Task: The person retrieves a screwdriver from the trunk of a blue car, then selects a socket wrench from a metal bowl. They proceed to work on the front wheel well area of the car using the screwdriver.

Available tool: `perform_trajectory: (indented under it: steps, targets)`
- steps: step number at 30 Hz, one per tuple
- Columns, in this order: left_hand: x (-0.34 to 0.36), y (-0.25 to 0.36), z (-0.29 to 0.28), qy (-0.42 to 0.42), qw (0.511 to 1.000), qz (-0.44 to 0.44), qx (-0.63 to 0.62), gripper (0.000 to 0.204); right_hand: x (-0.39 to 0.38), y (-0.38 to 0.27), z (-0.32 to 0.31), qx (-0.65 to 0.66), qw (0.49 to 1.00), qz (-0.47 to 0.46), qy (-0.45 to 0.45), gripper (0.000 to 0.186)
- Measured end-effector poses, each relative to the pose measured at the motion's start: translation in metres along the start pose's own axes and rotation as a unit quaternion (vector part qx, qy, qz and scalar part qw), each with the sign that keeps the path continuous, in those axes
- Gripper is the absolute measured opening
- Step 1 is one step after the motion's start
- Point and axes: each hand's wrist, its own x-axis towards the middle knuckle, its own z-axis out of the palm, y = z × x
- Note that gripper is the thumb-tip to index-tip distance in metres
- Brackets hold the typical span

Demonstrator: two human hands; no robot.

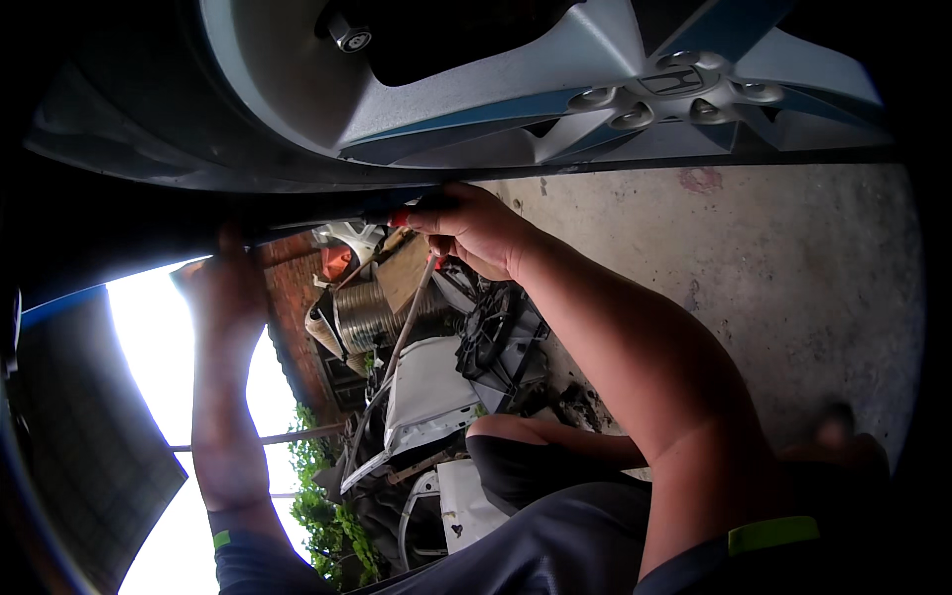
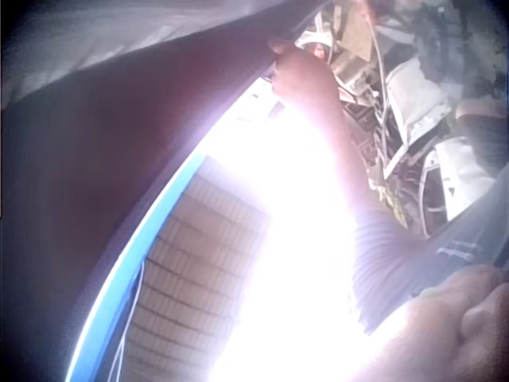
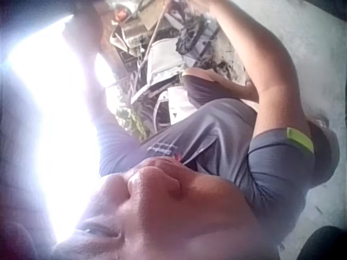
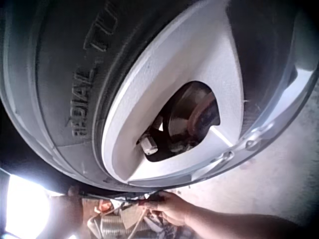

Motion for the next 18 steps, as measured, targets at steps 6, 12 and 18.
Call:
perform_trajectory:
  steps: [6,12,18]
  targets:
    - [0.002,-0.006,0.004,0.005,0.999,0.023,0.032,0.038,-0.001,-0.001,0.002,-0.012,1.000,-0.009,0.014,0.022]
    - [-0.013,0.002,0.005,0.058,0.998,0.019,0.028,0.042,-0.008,0.000,0.010,0.034,0.999,-0.003,0.029,0.022]
    - [-0.011,-0.006,0.008,0.048,0.994,0.065,0.066,0.045,-0.008,-0.006,0.001,-0.014,1.000,0.005,0.013,0.022]
